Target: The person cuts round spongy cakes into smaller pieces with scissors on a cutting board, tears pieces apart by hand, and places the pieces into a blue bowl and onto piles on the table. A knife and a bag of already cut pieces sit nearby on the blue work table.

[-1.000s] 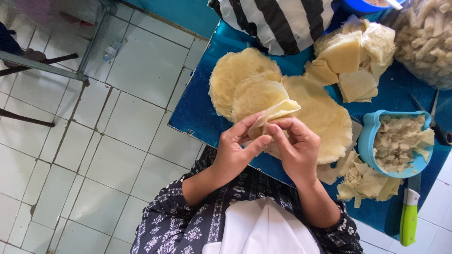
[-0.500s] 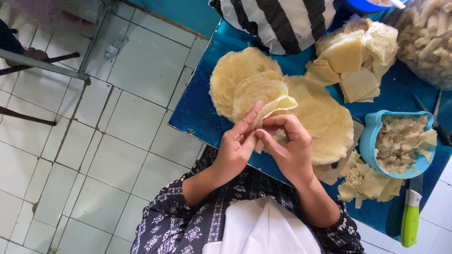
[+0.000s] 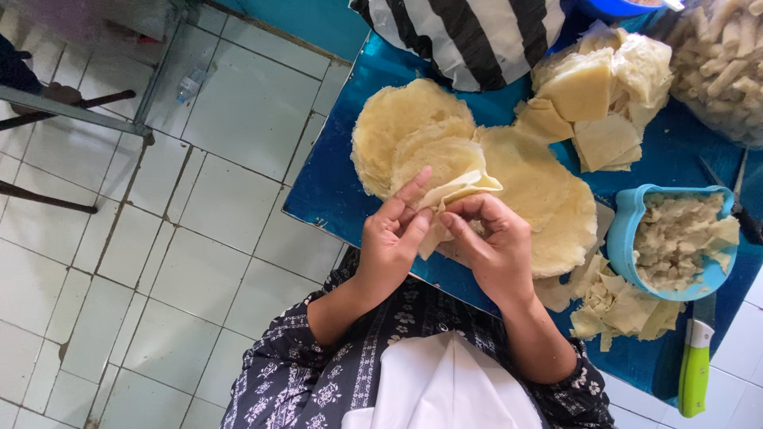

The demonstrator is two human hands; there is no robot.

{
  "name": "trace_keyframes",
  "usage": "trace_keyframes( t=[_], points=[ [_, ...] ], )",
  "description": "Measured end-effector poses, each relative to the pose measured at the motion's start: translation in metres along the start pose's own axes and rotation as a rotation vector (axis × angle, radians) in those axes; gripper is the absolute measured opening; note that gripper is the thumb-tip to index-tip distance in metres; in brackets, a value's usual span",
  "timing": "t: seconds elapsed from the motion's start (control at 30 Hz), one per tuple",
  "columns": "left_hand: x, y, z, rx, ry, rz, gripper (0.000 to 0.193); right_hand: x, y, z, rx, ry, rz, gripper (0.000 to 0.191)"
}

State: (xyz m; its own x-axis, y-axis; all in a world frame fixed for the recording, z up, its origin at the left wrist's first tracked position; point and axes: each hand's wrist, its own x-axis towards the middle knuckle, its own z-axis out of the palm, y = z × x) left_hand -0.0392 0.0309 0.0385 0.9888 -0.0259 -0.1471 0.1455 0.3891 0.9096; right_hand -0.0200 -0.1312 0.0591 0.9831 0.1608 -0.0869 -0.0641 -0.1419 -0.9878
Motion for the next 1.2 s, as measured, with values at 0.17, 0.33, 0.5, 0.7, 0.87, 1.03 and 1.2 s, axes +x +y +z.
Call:
trace_keyframes(
  t=[0.17, 0.33, 0.5, 0.7, 0.87, 1.03, 1.2],
  points=[
    [0.002, -0.002, -0.005, -0.065, 0.059, 0.074, 0.046, 0.000, 0.004, -0.004, 0.150, -0.001, 0.084, 0.009],
    [0.006, -0.006, -0.012, -0.120, 0.131, 0.119, 0.044, -0.005, 0.004, -0.009, 0.300, 0.051, -0.005, 0.006],
    [0.003, -0.008, -0.008, -0.320, 0.078, 0.038, 0.047, 0.000, 0.001, -0.011, 0.636, 0.098, -0.040, 0.018],
    [-0.004, -0.005, 0.003, -0.435, -0.124, -0.025, 0.059, -0.001, -0.002, -0.001, 0.790, 0.085, 0.174, 0.022],
    [-0.004, -0.006, 0.007, -0.208, -0.020, 0.077, 0.059, -0.005, 0.003, 0.007, 0.446, 0.047, 0.020, 0.024],
    [-0.002, -0.001, -0.015, -0.335, 0.066, 0.015, 0.051, -0.008, 0.003, 0.002, 0.841, 0.000, -0.021, 0.008],
    [-0.012, -0.005, -0.016, -0.086, -0.132, 0.131, 0.042, -0.009, 0.003, 0.012, 0.759, -0.041, 0.120, 0.007]
  ],
)
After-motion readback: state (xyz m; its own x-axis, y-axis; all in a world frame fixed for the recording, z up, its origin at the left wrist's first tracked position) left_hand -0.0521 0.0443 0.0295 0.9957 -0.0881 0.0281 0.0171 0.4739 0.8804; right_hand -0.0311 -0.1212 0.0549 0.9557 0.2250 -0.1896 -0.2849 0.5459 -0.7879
